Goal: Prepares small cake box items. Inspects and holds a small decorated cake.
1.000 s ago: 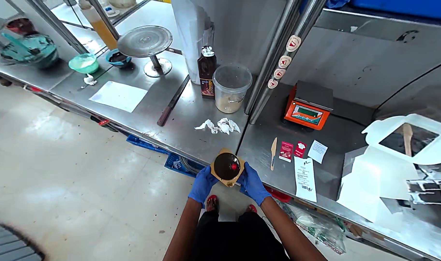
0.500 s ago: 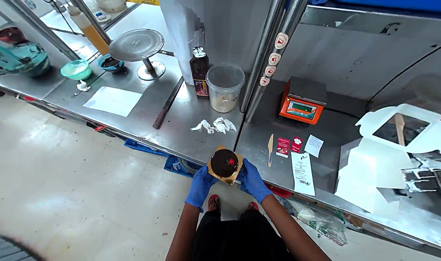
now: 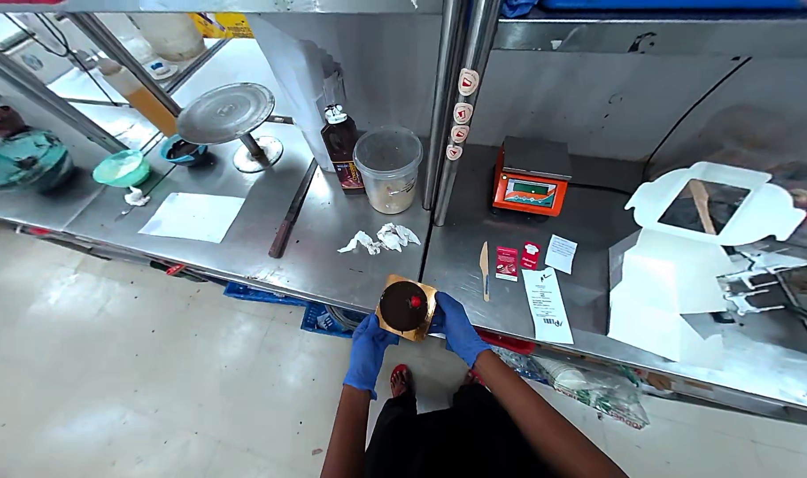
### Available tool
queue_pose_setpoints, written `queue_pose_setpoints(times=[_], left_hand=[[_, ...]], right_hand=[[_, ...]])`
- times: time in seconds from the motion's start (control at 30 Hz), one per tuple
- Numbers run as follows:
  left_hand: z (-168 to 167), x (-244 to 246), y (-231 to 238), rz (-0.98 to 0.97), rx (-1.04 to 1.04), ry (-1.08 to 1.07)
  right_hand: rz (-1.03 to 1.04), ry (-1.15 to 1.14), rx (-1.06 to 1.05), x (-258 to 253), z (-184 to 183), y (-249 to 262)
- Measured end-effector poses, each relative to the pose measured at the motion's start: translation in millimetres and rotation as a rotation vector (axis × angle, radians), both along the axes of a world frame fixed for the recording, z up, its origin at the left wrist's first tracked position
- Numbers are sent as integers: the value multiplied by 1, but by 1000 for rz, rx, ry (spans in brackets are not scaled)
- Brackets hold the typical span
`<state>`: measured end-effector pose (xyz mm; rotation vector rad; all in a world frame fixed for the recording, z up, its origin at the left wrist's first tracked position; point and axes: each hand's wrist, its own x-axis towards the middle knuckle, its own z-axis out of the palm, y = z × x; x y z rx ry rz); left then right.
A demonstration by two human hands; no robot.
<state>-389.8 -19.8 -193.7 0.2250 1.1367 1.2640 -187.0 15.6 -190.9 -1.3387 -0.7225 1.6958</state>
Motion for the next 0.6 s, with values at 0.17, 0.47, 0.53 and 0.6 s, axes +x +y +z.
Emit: queue_pose_setpoints(times=[0.17, 0.47, 0.53, 0.6], left_hand=[[3, -4, 3, 3, -8, -12], [1, -5, 3, -6, -55, 16], [-11, -5, 1, -4, -75, 15], [-3, -3, 4, -1, -45, 5]], right_hand=[[21, 10, 40, -2, 2, 2], [51, 9, 28, -1, -3, 1], [58, 12, 0, -1, -8, -1], [55, 9, 19, 0, 4, 4]])
